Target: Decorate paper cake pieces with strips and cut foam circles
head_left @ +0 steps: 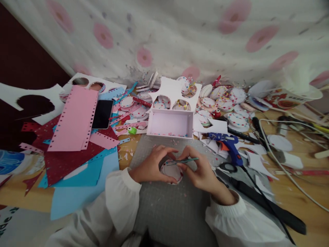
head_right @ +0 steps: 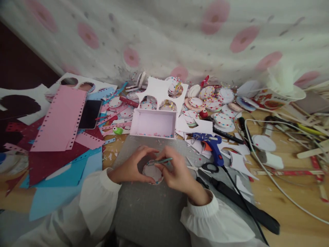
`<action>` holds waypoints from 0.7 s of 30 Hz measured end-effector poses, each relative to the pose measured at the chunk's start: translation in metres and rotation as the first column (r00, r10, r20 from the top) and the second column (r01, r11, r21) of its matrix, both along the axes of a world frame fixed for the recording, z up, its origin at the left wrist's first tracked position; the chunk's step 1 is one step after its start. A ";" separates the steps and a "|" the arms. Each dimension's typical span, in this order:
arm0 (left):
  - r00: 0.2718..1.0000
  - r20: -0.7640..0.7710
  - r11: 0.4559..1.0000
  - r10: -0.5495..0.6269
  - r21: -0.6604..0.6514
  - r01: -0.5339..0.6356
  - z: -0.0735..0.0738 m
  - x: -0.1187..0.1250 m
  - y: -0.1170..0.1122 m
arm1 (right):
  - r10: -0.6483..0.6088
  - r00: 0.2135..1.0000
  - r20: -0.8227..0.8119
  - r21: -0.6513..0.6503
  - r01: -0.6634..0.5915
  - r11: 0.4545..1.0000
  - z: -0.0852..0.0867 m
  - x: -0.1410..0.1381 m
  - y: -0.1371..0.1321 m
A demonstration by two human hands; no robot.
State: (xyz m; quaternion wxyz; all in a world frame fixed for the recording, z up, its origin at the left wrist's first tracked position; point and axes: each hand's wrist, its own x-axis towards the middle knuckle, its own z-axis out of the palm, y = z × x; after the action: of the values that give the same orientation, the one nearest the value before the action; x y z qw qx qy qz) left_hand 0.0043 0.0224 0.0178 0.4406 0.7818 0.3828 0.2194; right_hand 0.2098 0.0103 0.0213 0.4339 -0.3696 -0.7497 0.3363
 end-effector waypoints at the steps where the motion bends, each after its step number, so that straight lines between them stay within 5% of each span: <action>1: 1.000 -0.002 1.000 0.000 0.006 0.000 0.000 0.000 0.000 | 0.014 1.000 0.010 0.012 -0.014 1.000 -0.001 0.001 0.000; 13: 1.000 -0.024 0.999 0.001 0.050 0.000 -0.006 -0.001 0.000 | 0.258 0.966 0.023 -0.008 -0.257 0.966 0.003 0.003 0.001; 21: 1.000 -0.030 0.999 0.006 0.041 -0.005 -0.005 0.000 0.000 | 0.264 0.962 0.067 0.037 -0.267 0.963 0.002 0.004 0.002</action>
State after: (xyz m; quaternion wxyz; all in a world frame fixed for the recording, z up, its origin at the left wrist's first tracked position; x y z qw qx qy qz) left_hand 0.0046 0.0225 0.0125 0.4183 0.7926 0.3870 0.2168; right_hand 0.2135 0.0120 0.0234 0.3700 -0.2658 -0.8131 0.3625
